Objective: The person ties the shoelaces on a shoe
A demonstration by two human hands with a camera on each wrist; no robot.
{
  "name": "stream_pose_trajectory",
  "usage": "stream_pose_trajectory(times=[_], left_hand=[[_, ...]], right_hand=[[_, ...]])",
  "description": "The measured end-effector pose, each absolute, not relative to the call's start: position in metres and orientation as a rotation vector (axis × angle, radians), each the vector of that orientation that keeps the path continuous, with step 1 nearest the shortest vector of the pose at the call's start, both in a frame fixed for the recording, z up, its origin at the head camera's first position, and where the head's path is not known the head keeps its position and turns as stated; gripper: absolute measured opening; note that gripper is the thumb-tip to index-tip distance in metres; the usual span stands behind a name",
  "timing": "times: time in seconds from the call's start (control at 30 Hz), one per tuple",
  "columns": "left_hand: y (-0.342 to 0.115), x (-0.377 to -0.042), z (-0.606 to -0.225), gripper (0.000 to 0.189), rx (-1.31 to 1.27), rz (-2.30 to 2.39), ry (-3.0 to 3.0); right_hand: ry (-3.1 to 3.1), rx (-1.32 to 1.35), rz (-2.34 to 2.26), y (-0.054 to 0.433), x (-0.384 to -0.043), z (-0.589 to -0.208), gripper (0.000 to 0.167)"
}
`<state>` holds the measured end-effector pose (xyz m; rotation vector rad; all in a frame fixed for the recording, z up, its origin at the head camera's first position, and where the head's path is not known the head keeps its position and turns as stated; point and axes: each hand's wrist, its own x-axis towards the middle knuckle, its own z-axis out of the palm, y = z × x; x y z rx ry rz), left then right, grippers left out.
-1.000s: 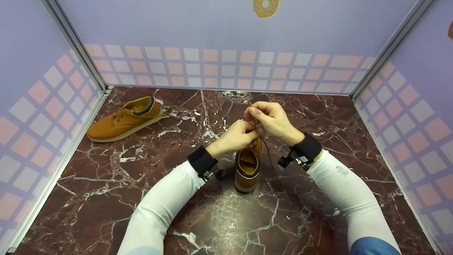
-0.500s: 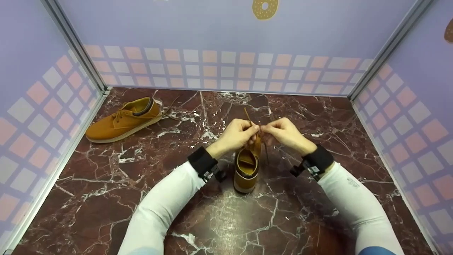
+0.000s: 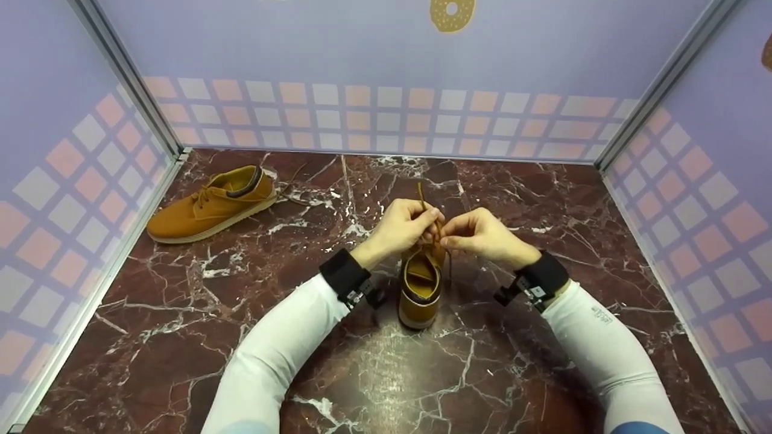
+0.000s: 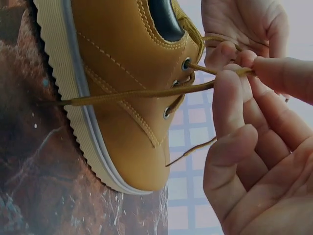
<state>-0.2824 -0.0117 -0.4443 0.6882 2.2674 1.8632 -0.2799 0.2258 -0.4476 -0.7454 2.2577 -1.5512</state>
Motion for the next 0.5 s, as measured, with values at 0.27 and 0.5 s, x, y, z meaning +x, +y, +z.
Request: stream_pose_trajectory(times=[0.27, 0.5], left_hand=[[-0.012, -0.284, -0.445, 0.025, 0.663, 1.849, 2.318], [-0.013, -0.284, -0.444, 0.025, 0.625, 1.866, 2.315]], right_hand=[[2.08, -0.772, -1.577, 0.229, -0.272, -0.44, 0.017], [2.011, -0.799, -1.834, 0.225, -0.262, -0.427, 0.013]])
